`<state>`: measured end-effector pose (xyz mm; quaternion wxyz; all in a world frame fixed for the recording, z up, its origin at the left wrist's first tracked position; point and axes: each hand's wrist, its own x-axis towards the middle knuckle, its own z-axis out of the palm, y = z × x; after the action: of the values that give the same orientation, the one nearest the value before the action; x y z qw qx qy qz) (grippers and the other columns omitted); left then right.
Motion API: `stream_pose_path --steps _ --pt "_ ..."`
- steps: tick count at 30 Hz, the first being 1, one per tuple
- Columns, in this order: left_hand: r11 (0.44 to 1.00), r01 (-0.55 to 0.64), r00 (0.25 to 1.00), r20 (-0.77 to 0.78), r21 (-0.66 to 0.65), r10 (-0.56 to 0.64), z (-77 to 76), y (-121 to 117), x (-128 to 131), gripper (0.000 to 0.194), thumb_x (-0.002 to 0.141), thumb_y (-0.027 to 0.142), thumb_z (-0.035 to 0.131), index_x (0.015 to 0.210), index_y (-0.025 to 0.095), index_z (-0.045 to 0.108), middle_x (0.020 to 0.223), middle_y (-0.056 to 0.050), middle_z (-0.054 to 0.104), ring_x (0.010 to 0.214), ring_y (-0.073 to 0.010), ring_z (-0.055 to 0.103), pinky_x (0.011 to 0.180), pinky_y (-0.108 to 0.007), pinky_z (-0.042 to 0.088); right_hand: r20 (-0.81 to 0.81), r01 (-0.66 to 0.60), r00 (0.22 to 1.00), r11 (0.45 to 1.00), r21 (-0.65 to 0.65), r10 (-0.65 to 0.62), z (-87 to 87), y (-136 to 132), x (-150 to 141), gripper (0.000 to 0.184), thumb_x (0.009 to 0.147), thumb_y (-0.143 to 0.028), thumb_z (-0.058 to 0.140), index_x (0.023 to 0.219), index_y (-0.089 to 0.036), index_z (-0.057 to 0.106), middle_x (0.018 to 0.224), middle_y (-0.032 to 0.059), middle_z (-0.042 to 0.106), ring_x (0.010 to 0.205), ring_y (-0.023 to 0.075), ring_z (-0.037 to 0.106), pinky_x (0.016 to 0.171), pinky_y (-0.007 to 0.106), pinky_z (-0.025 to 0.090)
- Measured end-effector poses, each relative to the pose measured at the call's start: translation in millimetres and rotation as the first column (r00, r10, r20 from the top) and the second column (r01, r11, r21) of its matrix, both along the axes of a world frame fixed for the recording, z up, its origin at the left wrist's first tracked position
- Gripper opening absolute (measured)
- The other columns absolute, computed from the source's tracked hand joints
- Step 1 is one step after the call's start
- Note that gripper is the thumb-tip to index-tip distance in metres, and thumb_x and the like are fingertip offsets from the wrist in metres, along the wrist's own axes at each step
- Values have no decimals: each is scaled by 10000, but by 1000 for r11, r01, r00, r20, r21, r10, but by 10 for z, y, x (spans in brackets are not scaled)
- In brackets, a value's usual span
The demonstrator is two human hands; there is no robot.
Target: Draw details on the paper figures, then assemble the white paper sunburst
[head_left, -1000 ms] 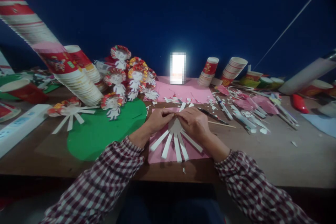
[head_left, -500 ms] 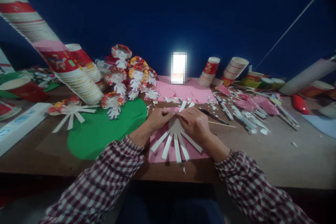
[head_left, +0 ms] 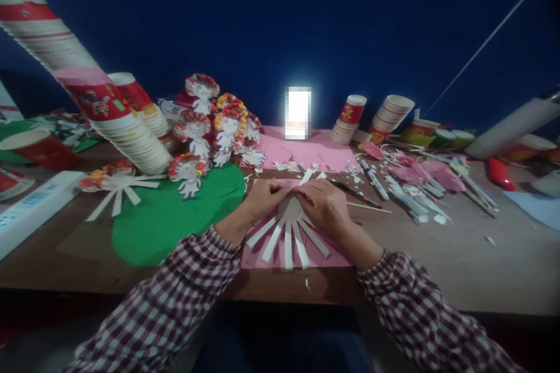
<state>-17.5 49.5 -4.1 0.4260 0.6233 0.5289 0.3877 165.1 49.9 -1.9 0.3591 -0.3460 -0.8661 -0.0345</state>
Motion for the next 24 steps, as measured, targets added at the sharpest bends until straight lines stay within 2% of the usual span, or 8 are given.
stream_pose_path --steps 3,13,19,24 --pt "1000 2 1000 7 3 -2 -2 1 -4 313 762 412 616 784 121 728 767 -64 701 681 -151 595 604 -247 437 5 6 1000 1000 -7 -6 13 -4 -4 165 923 -232 520 931 -188 679 883 52 710 844 163 618 807 280 456" --pt "998 28 985 173 -53 -19 2 -10 9 293 709 361 684 845 107 735 820 -76 730 714 -159 629 652 -251 478 6 34 999 999 11 -34 9 -18 -31 161 856 -151 539 896 -196 688 850 42 705 795 173 604 755 283 466" --pt "996 92 978 190 -15 -88 -23 13 -21 292 729 350 689 899 118 740 901 -89 736 780 -176 651 707 -266 496 18 0 1000 1000 -19 0 30 -27 -24 171 841 -143 549 946 -184 677 884 47 697 813 180 598 757 285 463" --pt "993 114 982 151 21 -116 -53 41 -42 291 753 363 669 909 128 740 877 -81 739 745 -166 645 680 -261 487 1 -5 1000 1000 0 5 12 -8 -33 172 841 -134 534 927 -183 674 872 47 692 808 177 596 772 287 463"
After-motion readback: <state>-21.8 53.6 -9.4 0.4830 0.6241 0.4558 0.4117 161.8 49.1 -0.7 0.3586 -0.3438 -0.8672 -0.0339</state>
